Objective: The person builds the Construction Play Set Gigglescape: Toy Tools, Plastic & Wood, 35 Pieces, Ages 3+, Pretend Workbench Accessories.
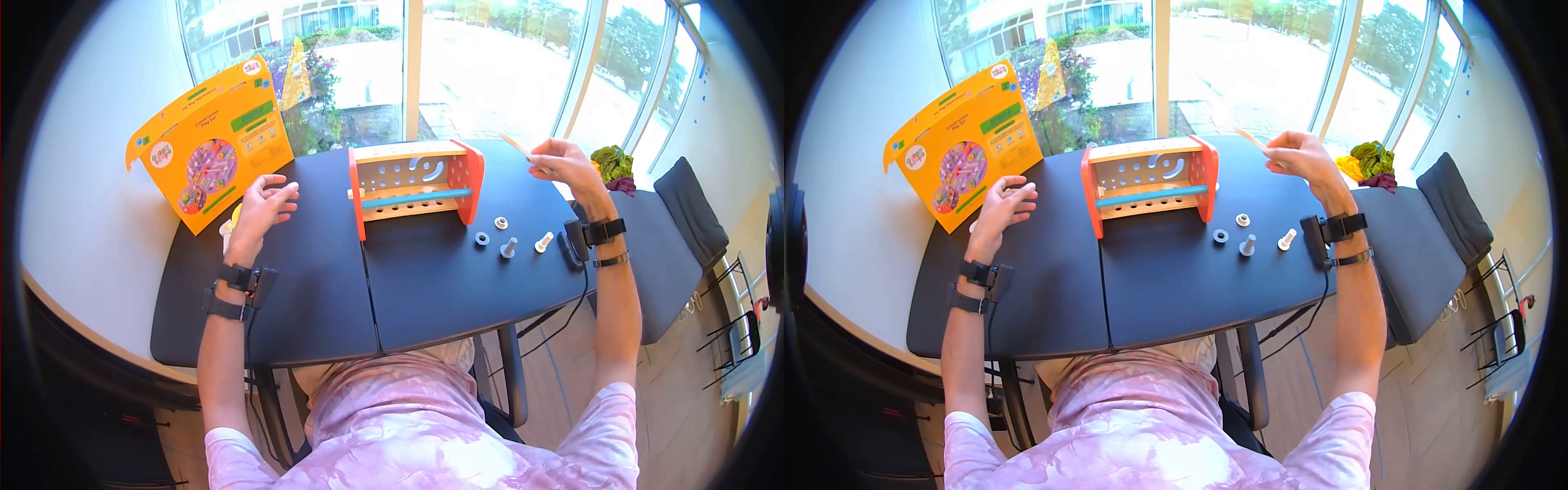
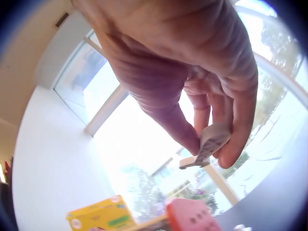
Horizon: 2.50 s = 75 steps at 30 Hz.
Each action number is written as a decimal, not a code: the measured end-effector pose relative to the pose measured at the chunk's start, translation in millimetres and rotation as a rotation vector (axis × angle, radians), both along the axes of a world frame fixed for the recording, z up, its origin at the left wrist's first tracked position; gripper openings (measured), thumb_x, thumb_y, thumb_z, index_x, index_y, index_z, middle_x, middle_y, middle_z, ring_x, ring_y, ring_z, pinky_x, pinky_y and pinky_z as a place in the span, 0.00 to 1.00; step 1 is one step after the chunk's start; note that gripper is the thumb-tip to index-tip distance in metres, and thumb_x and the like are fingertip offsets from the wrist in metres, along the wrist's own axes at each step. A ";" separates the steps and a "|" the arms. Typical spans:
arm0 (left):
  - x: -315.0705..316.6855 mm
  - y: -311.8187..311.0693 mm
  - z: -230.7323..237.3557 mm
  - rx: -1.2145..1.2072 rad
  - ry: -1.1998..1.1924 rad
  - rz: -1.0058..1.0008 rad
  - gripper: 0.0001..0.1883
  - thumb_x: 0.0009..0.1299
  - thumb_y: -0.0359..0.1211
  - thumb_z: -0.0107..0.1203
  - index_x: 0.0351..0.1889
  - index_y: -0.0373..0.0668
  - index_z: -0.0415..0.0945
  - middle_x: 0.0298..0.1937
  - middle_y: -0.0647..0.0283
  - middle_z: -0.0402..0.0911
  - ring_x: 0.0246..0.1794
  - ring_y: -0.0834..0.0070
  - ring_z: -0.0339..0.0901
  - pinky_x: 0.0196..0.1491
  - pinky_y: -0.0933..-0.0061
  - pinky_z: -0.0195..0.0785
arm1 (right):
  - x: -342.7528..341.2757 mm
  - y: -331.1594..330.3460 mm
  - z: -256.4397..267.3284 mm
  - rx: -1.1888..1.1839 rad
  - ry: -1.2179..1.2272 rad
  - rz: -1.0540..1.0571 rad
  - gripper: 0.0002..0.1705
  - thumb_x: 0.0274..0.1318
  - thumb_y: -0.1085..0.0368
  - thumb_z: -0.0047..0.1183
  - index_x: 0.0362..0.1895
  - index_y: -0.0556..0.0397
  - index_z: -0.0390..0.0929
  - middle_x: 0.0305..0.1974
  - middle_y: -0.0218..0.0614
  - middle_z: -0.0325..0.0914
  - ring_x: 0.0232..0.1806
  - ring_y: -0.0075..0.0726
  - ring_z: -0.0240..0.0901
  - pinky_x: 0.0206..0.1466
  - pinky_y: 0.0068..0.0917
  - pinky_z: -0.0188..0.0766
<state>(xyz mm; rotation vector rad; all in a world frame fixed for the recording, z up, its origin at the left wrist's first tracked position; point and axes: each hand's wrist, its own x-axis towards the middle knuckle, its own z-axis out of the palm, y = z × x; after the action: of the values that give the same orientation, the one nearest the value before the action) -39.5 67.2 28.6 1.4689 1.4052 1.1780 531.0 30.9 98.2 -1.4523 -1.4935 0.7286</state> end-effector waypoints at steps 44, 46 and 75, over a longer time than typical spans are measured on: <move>-0.5 -25.7 9.3 0.021 0.011 0.004 0.22 0.79 0.45 0.68 0.63 0.44 0.80 0.51 0.63 0.91 0.45 0.79 0.88 0.52 0.74 0.81 | 21.2 56.5 -53.0 -0.392 -0.573 -0.057 0.22 0.64 0.54 0.75 0.53 0.56 0.94 0.45 0.36 0.93 0.40 0.28 0.90 0.42 0.25 0.88; 0.9 -27.1 11.0 0.020 0.007 0.004 0.22 0.79 0.45 0.68 0.63 0.45 0.80 0.51 0.63 0.91 0.45 0.79 0.88 0.52 0.74 0.81 | 18.3 55.3 -53.0 -0.382 -0.530 -0.042 0.21 0.64 0.55 0.75 0.53 0.57 0.94 0.45 0.37 0.93 0.40 0.27 0.90 0.42 0.24 0.89; 9.5 -27.0 13.1 0.035 -0.008 -0.017 0.23 0.77 0.43 0.70 0.63 0.40 0.80 0.50 0.60 0.91 0.45 0.77 0.89 0.49 0.75 0.81 | 53.8 84.0 -112.1 -0.647 -0.858 -0.215 0.24 0.55 0.59 0.81 0.50 0.62 0.91 0.42 0.48 0.93 0.42 0.48 0.94 0.40 0.39 0.91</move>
<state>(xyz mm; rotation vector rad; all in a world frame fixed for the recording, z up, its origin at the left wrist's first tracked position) -30.1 40.2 41.7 1.4957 1.3708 1.2022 584.7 114.9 -14.0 -2.6035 -1.7372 0.4806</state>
